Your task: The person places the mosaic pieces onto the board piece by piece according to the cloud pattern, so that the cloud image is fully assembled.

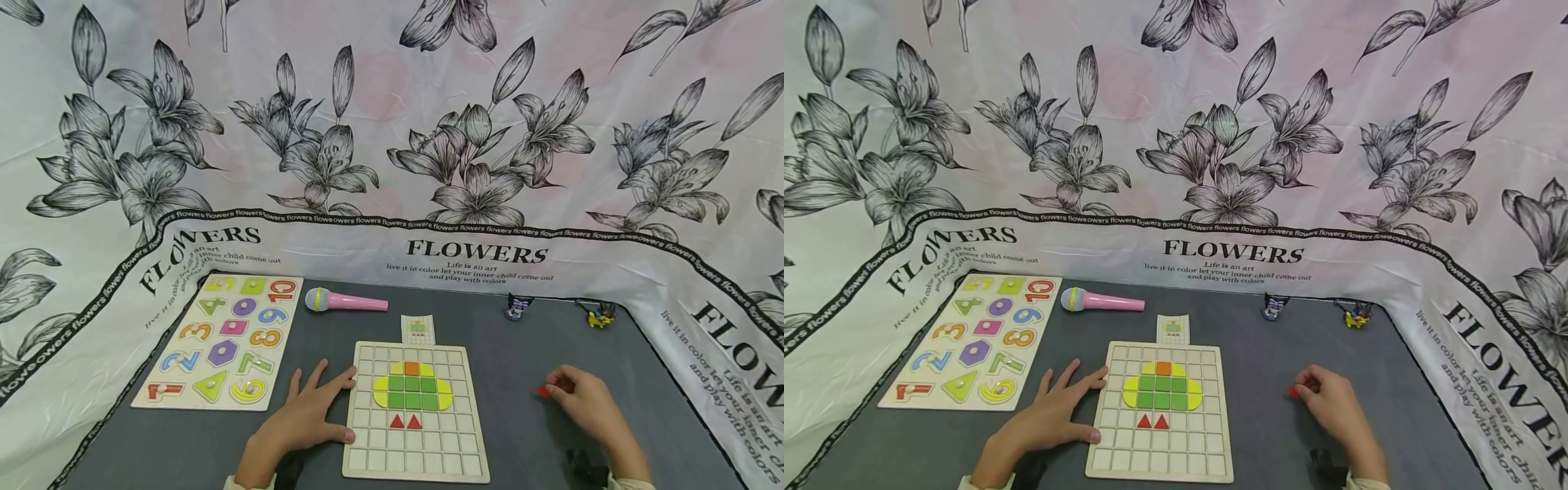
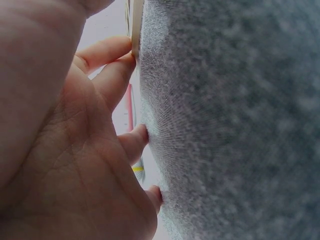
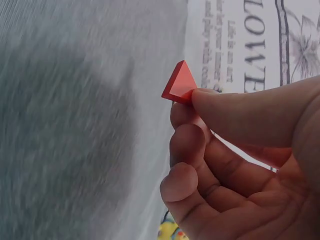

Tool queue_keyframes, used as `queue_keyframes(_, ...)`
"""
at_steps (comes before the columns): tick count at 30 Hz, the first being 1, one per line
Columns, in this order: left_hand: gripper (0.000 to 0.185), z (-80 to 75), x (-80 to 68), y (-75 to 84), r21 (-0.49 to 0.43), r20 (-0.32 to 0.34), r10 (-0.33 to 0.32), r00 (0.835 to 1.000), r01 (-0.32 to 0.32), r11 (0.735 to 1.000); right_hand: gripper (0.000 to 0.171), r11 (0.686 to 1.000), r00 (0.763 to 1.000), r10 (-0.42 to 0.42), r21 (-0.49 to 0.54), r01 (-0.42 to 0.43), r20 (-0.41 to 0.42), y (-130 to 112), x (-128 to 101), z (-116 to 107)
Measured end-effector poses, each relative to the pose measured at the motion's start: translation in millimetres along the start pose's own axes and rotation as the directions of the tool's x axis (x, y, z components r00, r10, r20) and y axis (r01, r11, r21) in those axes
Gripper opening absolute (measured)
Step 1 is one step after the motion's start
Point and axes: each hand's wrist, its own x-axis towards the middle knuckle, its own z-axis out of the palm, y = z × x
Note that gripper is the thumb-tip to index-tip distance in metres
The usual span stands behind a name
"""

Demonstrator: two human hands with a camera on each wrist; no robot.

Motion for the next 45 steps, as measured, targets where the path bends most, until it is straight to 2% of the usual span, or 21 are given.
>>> queue_keyframes(11, 0.106, 1.8, -0.1, -2.0, 0.007, -0.001, 0.008, 1.000, -0.008, 1.000, 0.007, 0.998, 0.998, -0.053, 0.048, 0.050, 0.047, -34, -4, 15)
queue_keyframes(16, 0.106, 1.1, -1.3, -1.6, 0.004, -0.003, 0.011, 1.000, -0.011, 1.000, 0.008, 0.990, 0.992, -0.106, 0.100, 0.099, 0.071, -45, -5, 25)
queue_keyframes(24, 0.107, 1.6, -2.1, -2.8, 0.008, -0.004, 0.019, 1.000, -0.019, 1.000, 0.012, 0.976, 0.979, -0.187, 0.126, 0.176, 0.079, -58, -7, 40)
queue_keyframes(35, 0.109, 0.4, -3.4, -1.9, 0.009, -0.012, 0.029, 1.000, -0.028, 1.000, 0.008, 0.943, 0.943, -0.298, 0.199, 0.266, 0.148, -76, -9, 57)
queue_keyframes(45, 0.108, 1.4, -3.2, -2.6, 0.015, -0.009, 0.026, 1.000, -0.026, 1.000, 0.012, 0.925, 0.918, -0.351, 0.223, 0.308, 0.186, -89, -13, 71)
